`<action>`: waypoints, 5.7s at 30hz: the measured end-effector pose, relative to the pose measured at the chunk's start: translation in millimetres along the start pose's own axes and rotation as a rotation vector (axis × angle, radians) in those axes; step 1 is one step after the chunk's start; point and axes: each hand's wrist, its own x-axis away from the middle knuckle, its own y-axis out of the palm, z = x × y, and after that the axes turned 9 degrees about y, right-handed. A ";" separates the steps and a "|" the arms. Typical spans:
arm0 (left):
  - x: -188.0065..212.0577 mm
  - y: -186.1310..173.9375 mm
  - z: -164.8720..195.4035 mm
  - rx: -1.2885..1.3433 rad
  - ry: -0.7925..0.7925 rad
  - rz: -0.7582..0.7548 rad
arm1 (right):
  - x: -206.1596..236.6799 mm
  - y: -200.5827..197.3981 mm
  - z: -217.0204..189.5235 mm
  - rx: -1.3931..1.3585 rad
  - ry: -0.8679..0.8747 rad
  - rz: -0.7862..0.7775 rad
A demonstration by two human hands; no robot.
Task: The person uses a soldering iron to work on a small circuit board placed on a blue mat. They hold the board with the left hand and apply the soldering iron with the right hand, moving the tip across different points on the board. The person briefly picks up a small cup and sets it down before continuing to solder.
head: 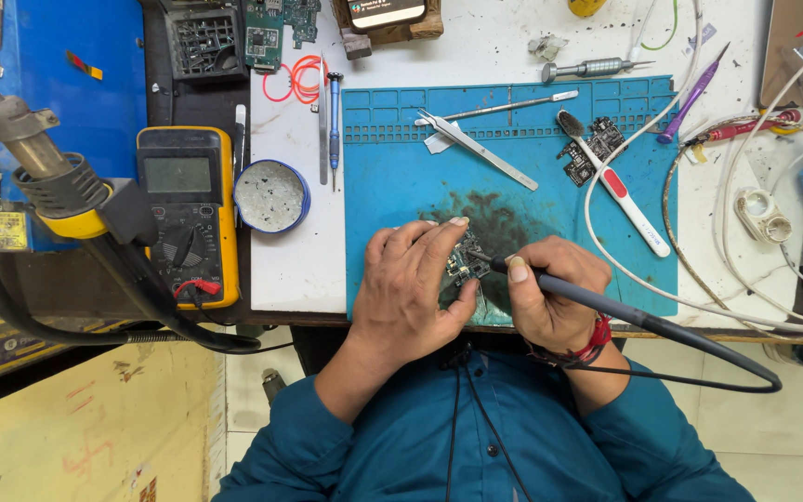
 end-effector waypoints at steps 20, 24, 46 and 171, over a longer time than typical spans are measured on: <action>0.4 0.0 0.0 -0.013 0.009 0.002 | 0.2 -0.1 -0.9 0.005 0.000 0.001; 0.4 0.3 0.4 -0.015 0.006 0.004 | -0.2 -0.3 -0.5 0.000 -0.015 -0.001; 2.2 1.6 -0.2 -0.004 -0.002 0.001 | 1.0 -0.6 -0.9 0.011 0.015 -0.011; 0.6 -0.2 1.8 0.007 -0.007 0.002 | -0.1 -1.5 -2.5 -0.001 -0.005 -0.002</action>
